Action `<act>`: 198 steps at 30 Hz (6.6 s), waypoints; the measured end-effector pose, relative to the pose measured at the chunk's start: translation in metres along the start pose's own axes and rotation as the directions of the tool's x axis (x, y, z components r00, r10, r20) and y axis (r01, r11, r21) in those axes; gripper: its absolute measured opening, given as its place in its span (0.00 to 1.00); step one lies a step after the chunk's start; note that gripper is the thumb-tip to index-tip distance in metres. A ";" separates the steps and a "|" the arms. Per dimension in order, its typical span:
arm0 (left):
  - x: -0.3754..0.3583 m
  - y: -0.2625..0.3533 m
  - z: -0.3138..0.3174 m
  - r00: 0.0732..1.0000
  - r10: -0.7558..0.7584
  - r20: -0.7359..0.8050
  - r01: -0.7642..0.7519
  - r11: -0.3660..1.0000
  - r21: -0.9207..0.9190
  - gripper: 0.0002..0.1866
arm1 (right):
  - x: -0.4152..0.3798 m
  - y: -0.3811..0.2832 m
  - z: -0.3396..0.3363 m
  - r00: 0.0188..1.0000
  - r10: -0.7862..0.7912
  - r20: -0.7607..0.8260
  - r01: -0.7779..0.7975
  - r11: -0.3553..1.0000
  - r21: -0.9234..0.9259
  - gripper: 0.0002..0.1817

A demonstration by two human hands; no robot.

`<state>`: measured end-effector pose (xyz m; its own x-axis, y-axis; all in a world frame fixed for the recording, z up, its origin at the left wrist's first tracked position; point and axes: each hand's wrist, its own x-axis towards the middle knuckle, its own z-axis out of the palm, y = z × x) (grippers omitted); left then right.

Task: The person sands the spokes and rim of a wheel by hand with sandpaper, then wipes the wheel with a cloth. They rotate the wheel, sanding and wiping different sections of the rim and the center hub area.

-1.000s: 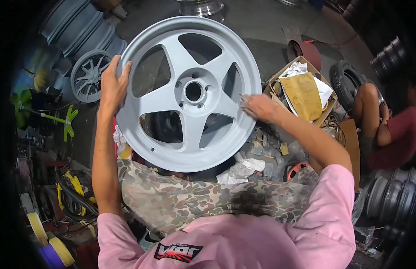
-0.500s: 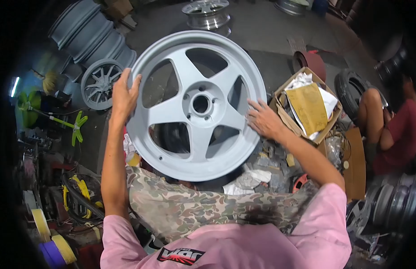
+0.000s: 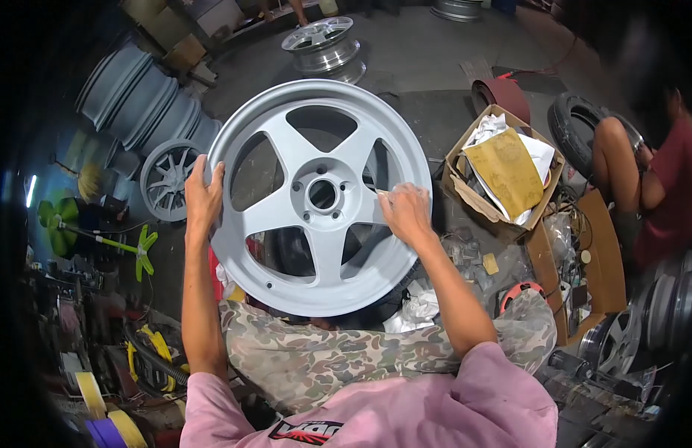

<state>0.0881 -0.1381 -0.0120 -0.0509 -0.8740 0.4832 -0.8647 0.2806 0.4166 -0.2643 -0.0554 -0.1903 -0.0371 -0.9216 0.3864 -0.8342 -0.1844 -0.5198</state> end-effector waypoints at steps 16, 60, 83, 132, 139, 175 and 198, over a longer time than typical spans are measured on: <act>-0.006 0.004 -0.001 0.994 0.093 -0.061 -0.091 0.995 0.029 0.13 | 0.050 -0.033 0.038 0.821 0.566 0.078 -0.531 0.706 0.468 0.22; -0.004 0.003 0.001 0.999 0.046 -0.018 -0.046 0.999 0.007 0.13 | 0.002 0.059 -0.044 0.822 -0.299 0.485 0.378 0.923 -0.072 0.13; -0.003 0.014 0.001 0.996 0.071 -0.049 -0.070 0.997 0.024 0.12 | 0.031 0.044 0.051 0.936 0.193 -0.294 -0.189 0.981 0.041 0.09; -0.010 0.013 0.012 0.995 0.070 -0.065 -0.075 0.995 -0.072 0.11 | 0.196 -0.056 0.041 0.847 -0.368 -0.384 0.419 0.906 0.057 0.11; -0.006 0.013 0.017 0.993 0.093 -0.075 -0.098 0.993 -0.069 0.10 | 0.165 0.010 0.047 0.915 -0.072 -0.396 0.106 0.992 0.064 0.08; 0.006 -0.006 0.011 0.990 -0.115 0.080 0.136 0.932 -0.337 0.19 | 0.111 0.044 0.044 0.940 0.175 -0.294 -0.134 0.979 0.155 0.13; -0.002 -0.014 0.016 0.954 -0.062 0.295 0.242 0.743 -0.624 0.30 | 0.181 -0.122 0.030 0.708 -0.668 -0.229 0.679 0.733 -0.043 0.14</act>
<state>0.0925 -0.1464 -0.0315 -0.1418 -0.9678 0.2079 -0.3425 0.2450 0.9070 -0.1527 -0.2096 -0.0802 0.4051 -0.4504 0.7956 -0.6606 -0.7458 -0.0858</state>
